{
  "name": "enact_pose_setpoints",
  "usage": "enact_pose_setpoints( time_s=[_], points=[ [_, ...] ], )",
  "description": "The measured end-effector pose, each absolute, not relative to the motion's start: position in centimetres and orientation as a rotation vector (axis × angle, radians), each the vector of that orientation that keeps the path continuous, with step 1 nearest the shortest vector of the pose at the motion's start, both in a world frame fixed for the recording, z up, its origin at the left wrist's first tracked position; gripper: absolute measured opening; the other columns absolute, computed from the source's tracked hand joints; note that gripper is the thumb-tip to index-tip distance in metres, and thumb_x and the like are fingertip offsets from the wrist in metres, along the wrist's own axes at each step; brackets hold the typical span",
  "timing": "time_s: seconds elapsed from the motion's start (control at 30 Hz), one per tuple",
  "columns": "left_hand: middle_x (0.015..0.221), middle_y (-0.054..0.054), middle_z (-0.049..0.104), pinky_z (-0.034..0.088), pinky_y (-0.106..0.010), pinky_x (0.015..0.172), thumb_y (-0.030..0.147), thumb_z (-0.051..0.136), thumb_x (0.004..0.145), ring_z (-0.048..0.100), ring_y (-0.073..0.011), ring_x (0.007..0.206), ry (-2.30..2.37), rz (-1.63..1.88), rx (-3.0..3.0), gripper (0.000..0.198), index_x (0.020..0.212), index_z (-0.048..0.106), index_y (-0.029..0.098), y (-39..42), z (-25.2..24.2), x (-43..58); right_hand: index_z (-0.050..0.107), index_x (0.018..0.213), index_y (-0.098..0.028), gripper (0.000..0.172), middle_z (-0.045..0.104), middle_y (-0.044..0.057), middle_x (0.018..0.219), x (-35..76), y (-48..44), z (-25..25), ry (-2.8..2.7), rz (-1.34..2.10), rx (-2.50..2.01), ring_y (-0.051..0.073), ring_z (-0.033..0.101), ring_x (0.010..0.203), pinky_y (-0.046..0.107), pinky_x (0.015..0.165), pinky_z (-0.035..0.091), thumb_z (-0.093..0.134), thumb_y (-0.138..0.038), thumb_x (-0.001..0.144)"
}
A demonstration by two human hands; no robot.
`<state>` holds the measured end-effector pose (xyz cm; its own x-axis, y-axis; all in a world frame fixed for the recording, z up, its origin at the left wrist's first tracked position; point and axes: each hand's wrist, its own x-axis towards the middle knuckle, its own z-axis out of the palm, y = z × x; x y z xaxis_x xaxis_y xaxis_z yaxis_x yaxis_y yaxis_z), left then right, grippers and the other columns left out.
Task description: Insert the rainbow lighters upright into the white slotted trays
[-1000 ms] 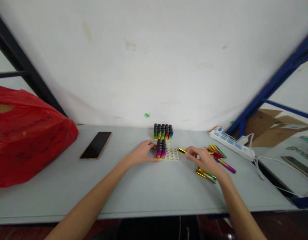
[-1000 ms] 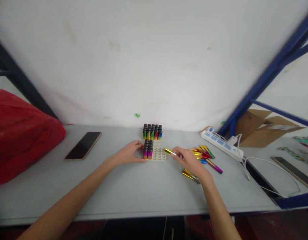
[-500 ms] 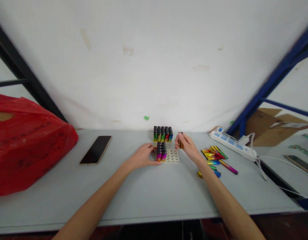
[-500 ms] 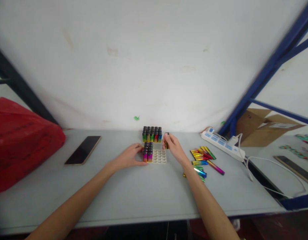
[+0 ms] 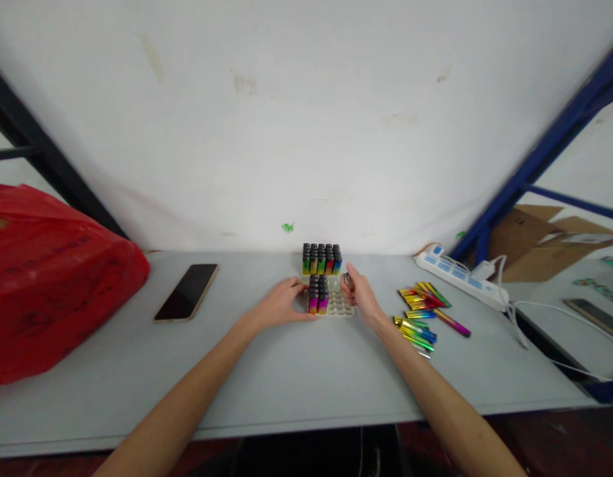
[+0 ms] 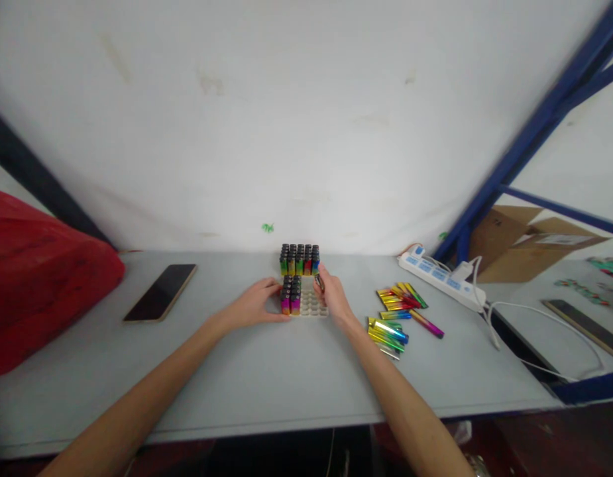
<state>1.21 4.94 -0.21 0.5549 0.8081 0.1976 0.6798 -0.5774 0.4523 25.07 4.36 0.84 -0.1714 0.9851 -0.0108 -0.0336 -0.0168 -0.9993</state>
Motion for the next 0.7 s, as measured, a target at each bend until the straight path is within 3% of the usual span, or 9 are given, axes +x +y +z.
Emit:
enact_pose_setpoints(
  time_s=[0.2, 0.33, 0.53, 0.7],
  points=[
    [0.115, -0.013, 0.069, 0.052, -0.043, 0.098, 0.060, 0.086, 0.073, 0.064, -0.0334, 0.108, 1.224, 0.556, 2.474, 0.063, 0.117, 0.072, 0.017, 5.16, -0.48, 1.10, 0.030, 0.055, -0.028, 0.054, 0.024, -0.006, 0.045, 25.12, 4.47, 0.32, -1.330, 1.247, -1.200, 0.011, 0.018, 0.041, 0.028, 0.041, 0.018, 0.035, -0.065, 0.094],
    [0.116, -0.013, 0.067, 0.052, -0.042, 0.100, 0.061, 0.086, 0.074, 0.064, -0.0332, 0.110, 1.231, 0.524, 2.493, 0.063, 0.118, 0.071, 0.017, 5.11, -0.29, 1.16, 0.030, 0.055, -0.028, 0.056, 0.025, -0.006, 0.045, 25.11, 4.39, 0.30, -1.365, 1.205, -1.211, 0.011, 0.021, 0.041, 0.028, 0.041, 0.020, 0.033, -0.066, 0.096],
    [0.116, -0.012, 0.067, 0.051, -0.042, 0.100, 0.058, 0.087, 0.074, 0.064, -0.0324, 0.109, 1.223, 0.543, 2.476, 0.063, 0.118, 0.071, 0.016, 4.94, -0.03, 1.22, 0.035, 0.055, -0.026, 0.067, 0.028, -0.006, 0.045, 25.05, 4.31, 0.39, -1.345, 1.253, -1.188, 0.010, 0.023, 0.041, 0.027, 0.043, 0.021, 0.038, -0.082, 0.091],
    [0.113, -0.012, 0.068, 0.053, -0.041, 0.095, 0.056, 0.088, 0.074, 0.065, -0.0315, 0.105, 1.160, 0.566, 2.438, 0.058, 0.112, 0.073, 0.015, 5.19, 0.08, 0.87, 0.034, 0.052, -0.027, 0.059, 0.027, -0.005, 0.045, 25.00, 4.27, 0.11, -1.425, 1.190, -1.203, 0.012, 0.025, 0.043, 0.029, 0.043, 0.023, 0.036, -0.069, 0.094]
  ],
)
